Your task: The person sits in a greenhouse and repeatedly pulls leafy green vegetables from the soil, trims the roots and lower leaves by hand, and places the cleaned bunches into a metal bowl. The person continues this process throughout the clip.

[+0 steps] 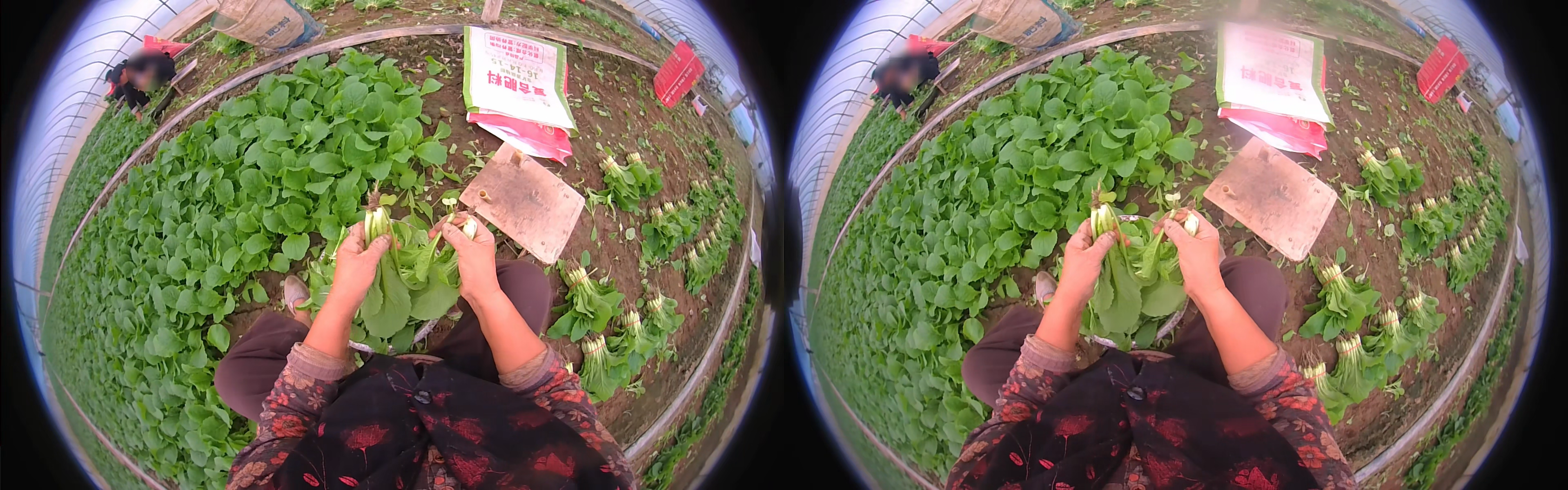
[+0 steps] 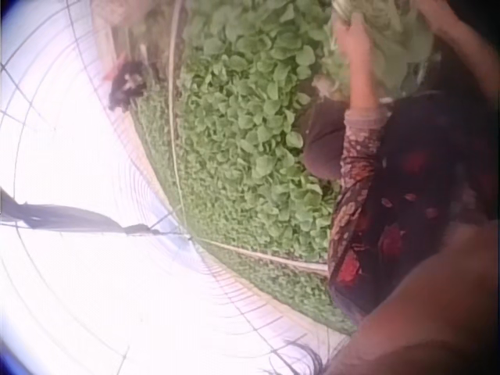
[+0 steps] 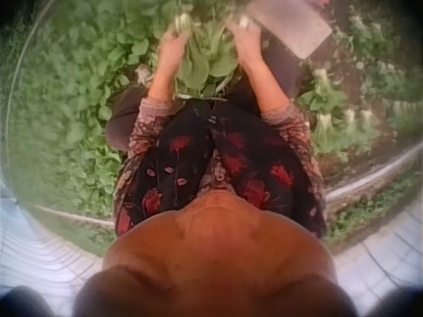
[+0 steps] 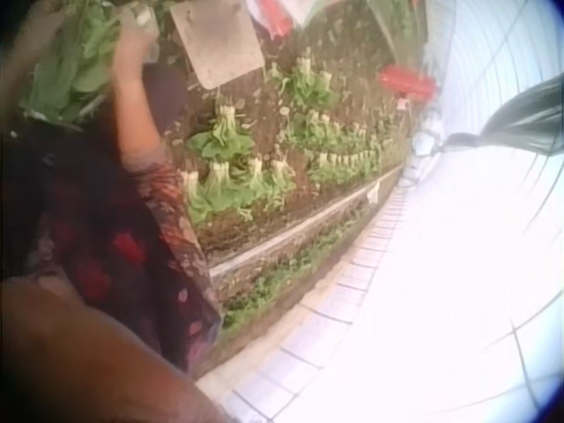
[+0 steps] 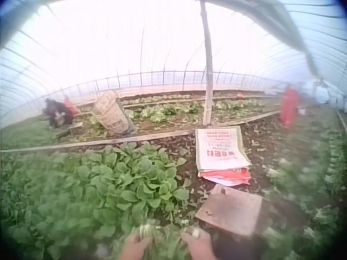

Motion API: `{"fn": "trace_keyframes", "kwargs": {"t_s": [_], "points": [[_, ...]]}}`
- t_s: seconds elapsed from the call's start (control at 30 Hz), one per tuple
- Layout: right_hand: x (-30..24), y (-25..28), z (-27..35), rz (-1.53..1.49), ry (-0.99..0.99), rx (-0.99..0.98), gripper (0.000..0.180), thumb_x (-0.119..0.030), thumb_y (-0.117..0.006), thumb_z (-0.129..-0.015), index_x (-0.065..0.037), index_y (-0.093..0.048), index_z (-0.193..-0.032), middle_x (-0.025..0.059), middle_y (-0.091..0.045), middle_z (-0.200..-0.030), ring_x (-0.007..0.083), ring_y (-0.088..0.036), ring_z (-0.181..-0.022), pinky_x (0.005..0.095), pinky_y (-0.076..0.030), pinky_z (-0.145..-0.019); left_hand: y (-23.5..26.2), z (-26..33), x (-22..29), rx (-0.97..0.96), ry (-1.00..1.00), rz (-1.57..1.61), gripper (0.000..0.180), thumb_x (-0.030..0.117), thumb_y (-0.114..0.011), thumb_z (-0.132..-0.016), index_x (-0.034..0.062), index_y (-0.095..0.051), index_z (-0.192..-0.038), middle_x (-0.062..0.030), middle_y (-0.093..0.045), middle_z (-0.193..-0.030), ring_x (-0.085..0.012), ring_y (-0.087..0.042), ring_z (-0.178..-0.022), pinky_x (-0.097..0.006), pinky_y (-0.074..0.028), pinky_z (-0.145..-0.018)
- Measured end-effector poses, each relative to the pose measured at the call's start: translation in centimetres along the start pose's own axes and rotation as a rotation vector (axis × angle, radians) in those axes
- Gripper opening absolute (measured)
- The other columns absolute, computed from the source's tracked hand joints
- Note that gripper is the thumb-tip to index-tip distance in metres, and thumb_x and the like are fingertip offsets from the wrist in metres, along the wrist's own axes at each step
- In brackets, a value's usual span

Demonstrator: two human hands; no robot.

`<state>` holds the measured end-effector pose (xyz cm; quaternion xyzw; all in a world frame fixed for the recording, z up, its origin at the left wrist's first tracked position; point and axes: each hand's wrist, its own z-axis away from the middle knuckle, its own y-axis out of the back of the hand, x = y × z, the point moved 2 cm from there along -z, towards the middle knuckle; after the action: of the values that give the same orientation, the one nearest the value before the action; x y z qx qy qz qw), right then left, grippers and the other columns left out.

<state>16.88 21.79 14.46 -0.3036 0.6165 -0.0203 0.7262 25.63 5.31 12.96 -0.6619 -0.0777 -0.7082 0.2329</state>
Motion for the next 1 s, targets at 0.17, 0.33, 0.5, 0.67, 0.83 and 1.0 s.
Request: {"fn": "trace_keyframes", "kwargs": {"t_s": [0.17, 0.33, 0.5, 0.67, 0.83, 1.0], "points": [[1.5, 0.2, -0.4, 0.365, 0.017, -0.048, 0.006, -0.004, -0.064, -0.086, -0.001, -0.06, -0.088, -0.0005, -0.06, -0.08, 0.0082, -0.057, -0.071, 0.0225, -0.045, -0.064, 2.6, -0.2, 0.9, 0.141, -0.223, -0.471, 0.025, 0.009, -0.061, -0.088, 0.0, -0.056, -0.11, -0.0078, -0.066, -0.092, -0.0146, -0.061, -0.082, -0.029, -0.049, -0.076], [2.7, -1.4, 0.6, 0.919, 0.026, -0.471, 0.026, -0.018, -0.071, -0.077, -0.007, -0.066, -0.1, 0.0098, -0.061, -0.088, 0.0259, -0.061, -0.079, 0.0368, -0.048, -0.073, 3.3, 0.7, 3.6, 0.152, -0.176, -0.789, 0.029, 0.015, -0.064, -0.085, 0.0004, -0.055, -0.109, -0.017, -0.067, -0.089, -0.0245, -0.065, -0.079, -0.033, -0.05, -0.073], [2.2, -2.4, 0.3, 0.859, 0.1, -0.282, 0.031, -0.019, -0.07, -0.08, -0.006, -0.065, -0.107, 0.0083, -0.061, -0.093, 0.0227, -0.061, -0.084, 0.0332, -0.048, -0.077, 3.2, 1.4, 4.0, 0.081, -0.096, -0.634, 0.024, 0.009, -0.061, -0.087, -0.0009, -0.056, -0.108, -0.0066, -0.064, -0.089, -0.0128, -0.058, -0.078, -0.028, -0.048, -0.072], [2.8, -3.7, 0.4, 0.212, -0.125, -0.285, 0.03, -0.012, -0.067, -0.087, -0.002, -0.062, -0.115, 0.0016, -0.064, -0.1, 0.009, -0.057, -0.089, 0.0252, -0.046, -0.08, -0.5, 2.3, 1.7, -0.04, -0.157, -0.563, 0.041, 0.012, -0.063, -0.09, -0.0003, -0.05, -0.127, -0.0085, -0.065, -0.101, -0.0154, -0.06, -0.089, -0.029, -0.048, -0.08], [1.3, -3.5, 0.9, -0.003, -0.199, -0.308, 0.03, -0.01, -0.064, -0.088, -0.003, -0.061, -0.118, 0.0004, -0.064, -0.102, 0.0103, -0.057, -0.094, 0.0273, -0.043, -0.088, -2.9, 3.3, 4.0, -0.022, -0.157, -0.746, 0.04, 0.013, -0.058, -0.092, -0.0008, -0.047, -0.128, -0.0212, -0.062, -0.108, -0.0334, -0.063, -0.098, -0.036, -0.048, -0.083], [-0.3, -3.7, 1.3, -0.141, -0.204, -0.416, 0.034, -0.011, -0.063, -0.086, 0.001, -0.06, -0.117, 0.0083, -0.064, -0.116, 0.0185, -0.058, -0.109, 0.0328, -0.042, -0.099, -2.7, 3.9, 4.0, -0.094, -0.272, -0.658, 0.033, 0.014, -0.054, -0.093, 0.001, -0.05, -0.123, -0.0205, -0.062, -0.108, -0.0341, -0.063, -0.098, -0.038, -0.048, -0.084]]}}
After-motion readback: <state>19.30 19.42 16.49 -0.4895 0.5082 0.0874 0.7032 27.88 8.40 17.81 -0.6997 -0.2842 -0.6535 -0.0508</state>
